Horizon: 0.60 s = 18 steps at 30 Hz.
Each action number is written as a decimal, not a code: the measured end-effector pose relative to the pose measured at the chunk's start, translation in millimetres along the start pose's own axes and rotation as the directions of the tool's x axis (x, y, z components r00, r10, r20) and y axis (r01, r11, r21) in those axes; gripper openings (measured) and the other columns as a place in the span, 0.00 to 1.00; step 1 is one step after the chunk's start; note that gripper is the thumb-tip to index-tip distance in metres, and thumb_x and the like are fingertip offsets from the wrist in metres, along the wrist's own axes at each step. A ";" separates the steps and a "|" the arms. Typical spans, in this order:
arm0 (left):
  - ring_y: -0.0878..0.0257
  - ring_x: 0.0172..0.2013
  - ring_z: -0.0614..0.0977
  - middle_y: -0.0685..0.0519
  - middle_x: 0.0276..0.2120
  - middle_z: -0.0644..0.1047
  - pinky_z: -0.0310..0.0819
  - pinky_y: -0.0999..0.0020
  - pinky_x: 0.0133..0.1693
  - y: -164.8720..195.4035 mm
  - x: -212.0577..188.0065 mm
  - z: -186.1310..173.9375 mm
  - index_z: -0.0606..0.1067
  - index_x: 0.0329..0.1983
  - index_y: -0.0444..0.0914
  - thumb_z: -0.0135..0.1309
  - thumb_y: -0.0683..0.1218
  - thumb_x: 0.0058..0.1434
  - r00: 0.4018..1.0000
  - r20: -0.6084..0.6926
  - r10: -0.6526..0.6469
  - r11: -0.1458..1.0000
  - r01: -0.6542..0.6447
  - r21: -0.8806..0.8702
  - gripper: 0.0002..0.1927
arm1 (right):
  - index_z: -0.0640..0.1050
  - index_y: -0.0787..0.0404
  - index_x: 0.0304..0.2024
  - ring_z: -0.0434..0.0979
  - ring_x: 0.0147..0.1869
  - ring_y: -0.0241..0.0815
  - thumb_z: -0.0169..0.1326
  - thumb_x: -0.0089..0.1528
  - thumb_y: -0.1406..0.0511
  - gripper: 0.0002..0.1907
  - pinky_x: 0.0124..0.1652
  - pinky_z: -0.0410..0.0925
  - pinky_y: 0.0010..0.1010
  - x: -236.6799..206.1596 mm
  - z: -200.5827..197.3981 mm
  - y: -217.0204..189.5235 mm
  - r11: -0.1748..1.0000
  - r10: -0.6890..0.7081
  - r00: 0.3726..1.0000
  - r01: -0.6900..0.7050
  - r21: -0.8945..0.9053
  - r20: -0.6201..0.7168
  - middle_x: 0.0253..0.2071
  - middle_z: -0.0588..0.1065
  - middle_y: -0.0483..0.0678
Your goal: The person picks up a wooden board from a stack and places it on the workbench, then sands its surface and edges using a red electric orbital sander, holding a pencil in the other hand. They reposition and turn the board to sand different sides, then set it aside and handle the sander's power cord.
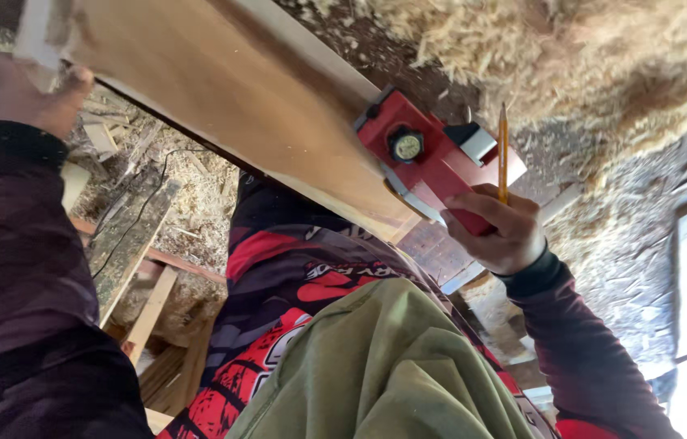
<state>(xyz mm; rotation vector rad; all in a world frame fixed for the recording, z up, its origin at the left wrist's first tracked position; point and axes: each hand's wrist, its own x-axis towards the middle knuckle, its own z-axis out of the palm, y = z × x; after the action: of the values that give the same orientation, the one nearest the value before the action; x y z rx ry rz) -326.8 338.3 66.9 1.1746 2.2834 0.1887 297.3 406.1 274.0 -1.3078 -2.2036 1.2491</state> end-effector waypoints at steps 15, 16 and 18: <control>0.16 0.65 0.53 0.21 0.63 0.56 0.38 0.03 0.49 35.8 3.2 -3.4 0.59 0.67 0.20 0.57 0.81 0.55 0.982 -0.136 0.128 0.965 -0.092 0.247 0.64 | 0.78 0.63 0.46 0.84 0.40 0.47 0.66 0.61 0.72 0.13 0.40 0.74 0.32 156.4 58.1 -74.2 0.985 -0.134 0.991 0.132 -0.110 -0.007 0.39 0.80 0.54; 0.22 0.65 0.55 0.26 0.63 0.58 0.38 0.05 0.51 35.6 2.0 -3.3 0.61 0.65 0.24 0.58 0.82 0.54 0.995 -0.092 0.051 0.980 -0.032 0.197 0.62 | 0.79 0.63 0.45 0.84 0.39 0.46 0.67 0.61 0.71 0.12 0.40 0.74 0.32 164.7 61.3 -78.1 0.983 -0.142 0.990 0.140 -0.121 -0.006 0.39 0.81 0.53; 0.33 0.65 0.59 0.37 0.63 0.62 0.39 0.10 0.55 35.8 -0.9 -2.8 0.65 0.61 0.32 0.60 0.83 0.52 0.996 0.010 -0.094 0.991 0.093 0.097 0.57 | 0.79 0.63 0.47 0.84 0.40 0.45 0.66 0.63 0.71 0.12 0.41 0.75 0.31 181.9 67.9 -87.3 0.985 -0.133 0.991 0.130 -0.116 -0.021 0.40 0.80 0.53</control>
<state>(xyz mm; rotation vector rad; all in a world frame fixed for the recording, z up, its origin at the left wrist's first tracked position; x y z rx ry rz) -302.6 359.7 82.6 1.1093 2.3514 0.0350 106.6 500.7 272.6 -1.1902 -2.3300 1.0636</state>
